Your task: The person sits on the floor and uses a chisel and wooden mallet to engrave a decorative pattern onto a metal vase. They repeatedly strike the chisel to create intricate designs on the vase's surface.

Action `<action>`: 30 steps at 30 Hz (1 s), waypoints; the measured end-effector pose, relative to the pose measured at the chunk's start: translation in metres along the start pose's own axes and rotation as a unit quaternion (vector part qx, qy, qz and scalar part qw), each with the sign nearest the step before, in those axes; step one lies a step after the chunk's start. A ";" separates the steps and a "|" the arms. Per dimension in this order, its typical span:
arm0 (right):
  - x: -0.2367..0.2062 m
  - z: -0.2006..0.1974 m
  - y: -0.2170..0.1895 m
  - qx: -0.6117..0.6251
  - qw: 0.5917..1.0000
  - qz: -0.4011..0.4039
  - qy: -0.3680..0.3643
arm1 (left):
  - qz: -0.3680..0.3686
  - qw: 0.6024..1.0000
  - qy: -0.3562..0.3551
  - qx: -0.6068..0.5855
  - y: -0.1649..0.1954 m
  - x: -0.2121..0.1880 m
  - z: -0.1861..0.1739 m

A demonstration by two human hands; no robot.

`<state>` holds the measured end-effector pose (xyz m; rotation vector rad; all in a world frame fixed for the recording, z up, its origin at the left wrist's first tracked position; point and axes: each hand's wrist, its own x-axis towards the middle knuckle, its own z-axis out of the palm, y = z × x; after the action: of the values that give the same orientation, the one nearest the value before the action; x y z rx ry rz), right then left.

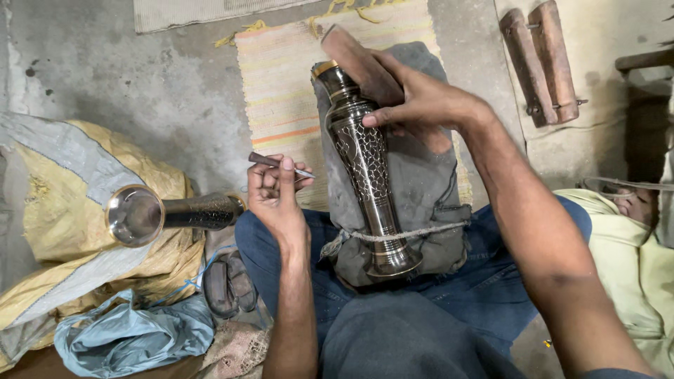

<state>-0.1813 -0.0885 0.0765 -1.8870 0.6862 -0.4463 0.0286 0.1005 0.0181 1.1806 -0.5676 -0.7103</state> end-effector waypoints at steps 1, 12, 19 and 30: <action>-0.003 0.004 -0.009 -0.052 0.997 0.048 0.025 | -0.002 1.000 -0.008 -0.001 0.001 -0.002 0.001; -0.002 0.007 -0.020 0.050 0.991 0.119 0.040 | 0.049 0.988 -0.126 0.075 0.023 0.021 0.044; -0.020 -0.001 -0.015 0.030 0.992 0.102 0.069 | 0.080 0.980 -0.171 0.058 0.036 0.032 0.077; -0.008 -0.027 -0.097 -0.536 0.775 -0.276 0.192 | 0.094 0.991 -0.091 0.000 0.011 0.024 0.080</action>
<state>-0.1783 -0.0733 0.1766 -3.1789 0.6958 -0.9738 -0.0119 0.0351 0.0527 1.0526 -0.8206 -0.6601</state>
